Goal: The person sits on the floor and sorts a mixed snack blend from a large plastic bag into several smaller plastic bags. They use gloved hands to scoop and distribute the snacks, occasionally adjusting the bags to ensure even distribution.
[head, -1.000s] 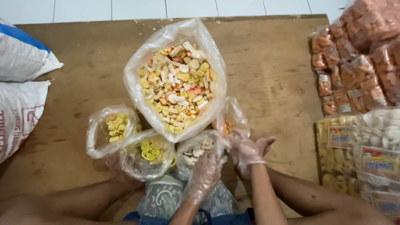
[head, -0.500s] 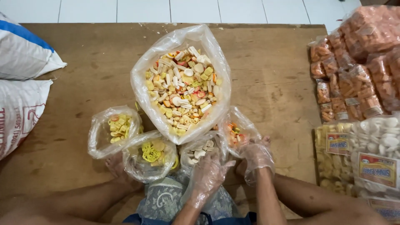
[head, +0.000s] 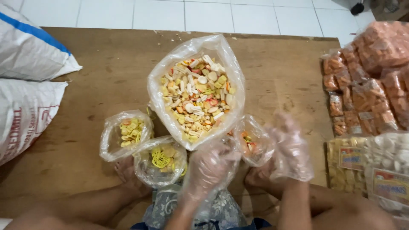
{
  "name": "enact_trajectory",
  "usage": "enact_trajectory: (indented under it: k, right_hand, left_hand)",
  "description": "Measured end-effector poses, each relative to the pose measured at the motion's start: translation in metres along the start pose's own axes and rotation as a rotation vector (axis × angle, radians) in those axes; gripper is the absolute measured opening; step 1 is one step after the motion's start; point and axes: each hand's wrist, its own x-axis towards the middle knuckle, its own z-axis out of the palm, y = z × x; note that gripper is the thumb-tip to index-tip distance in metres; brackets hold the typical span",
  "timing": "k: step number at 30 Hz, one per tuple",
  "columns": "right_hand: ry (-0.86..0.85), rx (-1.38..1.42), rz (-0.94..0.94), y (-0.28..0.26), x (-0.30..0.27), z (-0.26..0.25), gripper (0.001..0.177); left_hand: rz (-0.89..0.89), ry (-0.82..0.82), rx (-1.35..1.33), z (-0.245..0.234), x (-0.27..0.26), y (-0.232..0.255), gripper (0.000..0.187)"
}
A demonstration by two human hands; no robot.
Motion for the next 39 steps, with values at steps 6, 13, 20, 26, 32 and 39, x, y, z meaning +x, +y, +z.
enact_trajectory:
  k: [6,13,20,26,32,39]
  right_hand:
    - [0.139,0.083,-0.190,-0.126,0.025,-0.024,0.057]
    - [-0.342,-0.790,-0.074,-0.191,0.086,0.016,0.052]
    - [-0.850,-0.187,-0.611,0.087,0.221,0.099,0.027]
    - [-0.858,-1.207,-0.984,-0.015,0.176,0.116,0.021]
    - [-0.966,-1.561,-0.632,0.033,0.208,0.177,0.037]
    - [-0.975,-1.586,-0.670,0.065,0.215,0.175,0.038]
  left_hand:
    - [-0.219,-0.112,-0.356,-0.134,0.091,0.002,0.056]
    - [-0.093,-0.531,0.276,-0.166,0.118,-0.041,0.068]
    - [-0.399,-1.151,0.666,-0.205,0.137,-0.039,0.051]
    - [-0.470,-1.111,0.799,-0.184,0.124,-0.165,0.056]
    - [-0.666,-1.004,0.602,-0.198,0.126,-0.146,0.065]
    - [-0.685,-1.057,0.633,-0.210,0.120,-0.108,0.065]
